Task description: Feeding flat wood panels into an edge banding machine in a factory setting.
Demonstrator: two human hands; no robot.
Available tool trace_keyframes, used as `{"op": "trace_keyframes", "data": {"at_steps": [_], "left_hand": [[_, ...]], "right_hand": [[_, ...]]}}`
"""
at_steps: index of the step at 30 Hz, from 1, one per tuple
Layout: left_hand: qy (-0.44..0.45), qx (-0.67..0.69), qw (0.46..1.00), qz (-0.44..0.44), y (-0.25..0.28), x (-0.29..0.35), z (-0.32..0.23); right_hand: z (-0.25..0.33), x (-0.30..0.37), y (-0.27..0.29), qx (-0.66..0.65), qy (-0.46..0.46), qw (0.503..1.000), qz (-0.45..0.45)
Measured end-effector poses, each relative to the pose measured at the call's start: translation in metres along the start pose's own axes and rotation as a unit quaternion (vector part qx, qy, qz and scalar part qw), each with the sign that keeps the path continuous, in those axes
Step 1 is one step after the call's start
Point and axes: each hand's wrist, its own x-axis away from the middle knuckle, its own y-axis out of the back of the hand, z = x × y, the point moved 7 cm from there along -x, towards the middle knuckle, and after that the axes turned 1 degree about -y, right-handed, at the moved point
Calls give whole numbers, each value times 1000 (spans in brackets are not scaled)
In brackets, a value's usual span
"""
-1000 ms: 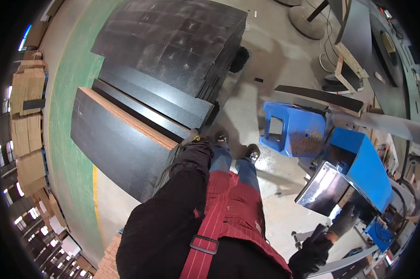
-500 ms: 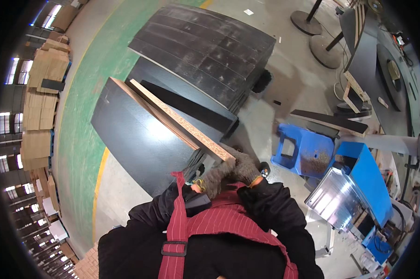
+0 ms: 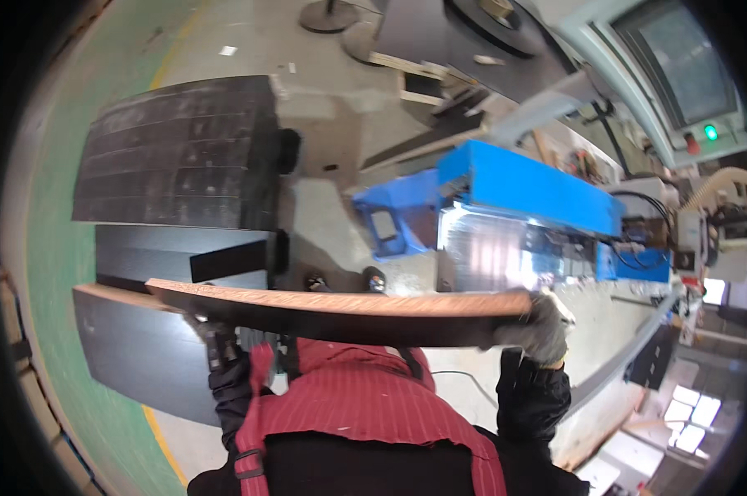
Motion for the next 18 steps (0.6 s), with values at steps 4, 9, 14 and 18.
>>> {"op": "trace_keyframes", "data": {"at_steps": [4, 9, 14, 18], "left_hand": [[280, 150, 947, -45, -72, 66, -28], [314, 186, 928, 75, -148, 129, -24], [276, 161, 934, 159, -191, 142, -21], [277, 106, 948, 113, -215, 140, -17]], "right_hand": [[-82, 29, 128, -137, 114, 896, -406], [-137, 1, 142, -329, 232, 840, -363], [-118, -62, 58, -202, 31, 902, -379], [-98, -64, 73, -135, 49, 889, -436]]}}
